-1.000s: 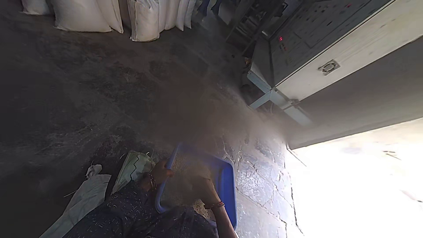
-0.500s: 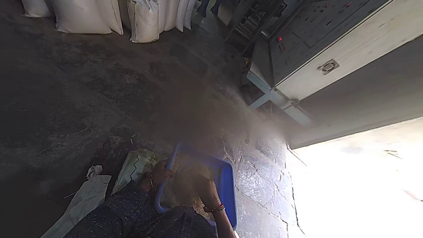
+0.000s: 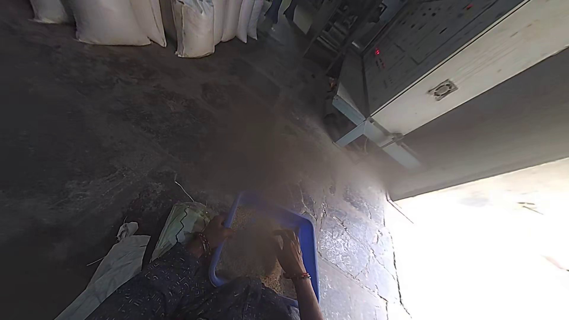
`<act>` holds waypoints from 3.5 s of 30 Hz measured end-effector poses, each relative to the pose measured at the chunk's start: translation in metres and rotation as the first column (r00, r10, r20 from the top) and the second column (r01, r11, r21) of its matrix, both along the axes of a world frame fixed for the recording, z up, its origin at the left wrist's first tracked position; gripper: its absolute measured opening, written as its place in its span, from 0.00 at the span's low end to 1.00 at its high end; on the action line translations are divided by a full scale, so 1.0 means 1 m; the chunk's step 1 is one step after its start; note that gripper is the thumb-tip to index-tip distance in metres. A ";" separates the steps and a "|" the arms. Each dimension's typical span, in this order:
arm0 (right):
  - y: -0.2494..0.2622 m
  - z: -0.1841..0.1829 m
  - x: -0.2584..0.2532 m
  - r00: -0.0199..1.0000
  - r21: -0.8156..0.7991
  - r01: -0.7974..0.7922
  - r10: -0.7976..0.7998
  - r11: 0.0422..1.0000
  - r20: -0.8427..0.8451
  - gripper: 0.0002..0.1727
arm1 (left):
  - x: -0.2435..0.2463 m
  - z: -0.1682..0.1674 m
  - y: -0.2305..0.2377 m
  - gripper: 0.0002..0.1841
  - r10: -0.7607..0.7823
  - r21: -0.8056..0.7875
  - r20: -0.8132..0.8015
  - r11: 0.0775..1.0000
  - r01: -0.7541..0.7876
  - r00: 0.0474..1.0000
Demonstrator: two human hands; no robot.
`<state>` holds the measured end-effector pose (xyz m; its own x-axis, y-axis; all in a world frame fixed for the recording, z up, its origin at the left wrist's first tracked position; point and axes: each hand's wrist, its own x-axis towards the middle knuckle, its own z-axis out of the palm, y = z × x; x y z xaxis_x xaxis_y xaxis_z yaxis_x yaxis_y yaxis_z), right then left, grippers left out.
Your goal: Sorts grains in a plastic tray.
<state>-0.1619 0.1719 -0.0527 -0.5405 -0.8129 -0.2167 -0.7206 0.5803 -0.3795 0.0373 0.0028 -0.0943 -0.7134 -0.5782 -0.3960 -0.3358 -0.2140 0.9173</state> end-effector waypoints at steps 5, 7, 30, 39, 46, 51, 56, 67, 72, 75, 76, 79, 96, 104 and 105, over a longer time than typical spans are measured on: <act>0.005 -0.009 -0.003 0.990 0.197 0.124 -0.135 0.973 0.043 0.29 | -0.001 0.000 0.000 0.28 0.002 0.001 0.006 1.000 -0.002 1.000; 0.004 -0.012 -0.001 0.989 0.232 0.121 -0.137 0.965 0.054 0.29 | -0.001 0.000 0.000 0.29 -0.002 -0.002 0.014 1.000 0.002 1.000; -0.014 0.004 0.023 0.966 0.268 -0.184 0.123 0.946 0.230 0.22 | 0.000 0.005 0.000 0.27 0.004 -0.008 0.027 1.000 -0.004 1.000; -0.009 0.014 0.015 0.981 0.214 -0.076 0.035 0.974 0.191 0.18 | 0.000 0.005 0.001 0.27 0.003 -0.017 0.029 1.000 -0.003 1.000; -0.006 0.013 0.013 0.981 0.116 -0.038 0.015 0.992 0.195 0.21 | -0.001 0.003 0.001 0.26 0.002 -0.005 0.034 1.000 -0.002 0.999; -0.006 0.016 0.014 0.982 0.056 -0.007 -0.003 0.998 0.189 0.22 | 0.000 0.006 0.001 0.26 0.000 -0.026 0.031 1.000 0.000 1.000; -0.002 0.015 0.015 0.986 -0.080 -0.002 0.015 0.997 0.166 0.25 | -0.001 -0.001 0.000 0.26 0.003 -0.036 0.008 0.999 -0.003 1.000; 0.004 0.009 0.021 1.000 -0.310 -0.011 0.013 0.951 0.004 0.28 | 0.000 0.004 0.002 0.27 0.001 -0.051 0.015 0.999 0.000 1.000; 0.005 0.007 0.023 1.000 -0.288 -0.026 0.023 0.957 -0.015 0.28 | 0.000 0.004 0.002 0.27 0.012 -0.034 0.023 0.999 -0.012 1.000; 0.004 0.009 0.024 0.999 -0.183 -0.030 0.037 0.983 0.035 0.27 | 0.001 0.008 0.003 0.27 0.011 -0.022 0.029 1.000 -0.010 1.000; 0.003 0.009 0.024 0.998 -0.155 -0.031 0.039 0.987 0.053 0.27 | 0.001 0.008 0.002 0.26 0.007 -0.024 0.026 1.000 -0.007 1.000; 0.004 0.003 0.024 0.995 -0.145 -0.047 0.059 0.988 0.080 0.22 | 0.001 0.006 0.002 0.25 0.003 -0.041 0.024 0.999 -0.002 1.000; 0.001 -0.014 0.013 0.999 0.227 -0.007 -0.002 0.974 0.038 0.25 | 0.000 0.006 0.003 0.27 0.015 -0.033 0.018 0.999 -0.014 1.000; 0.011 -0.001 0.004 0.989 0.471 0.117 -0.145 0.875 0.024 0.33 | 0.001 0.006 0.004 0.28 0.022 -0.027 0.007 0.999 -0.022 1.000; 0.014 0.000 0.005 0.987 0.469 0.118 -0.154 0.875 0.038 0.32 | 0.001 0.006 0.004 0.28 0.023 -0.032 0.007 0.999 -0.023 1.000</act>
<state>-0.1568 0.1854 -0.0527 -0.6071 -0.5288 -0.5931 -0.6028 0.7928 -0.0899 0.0384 0.0065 -0.0881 -0.6969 -0.6065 -0.3827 -0.3382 -0.1927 0.9211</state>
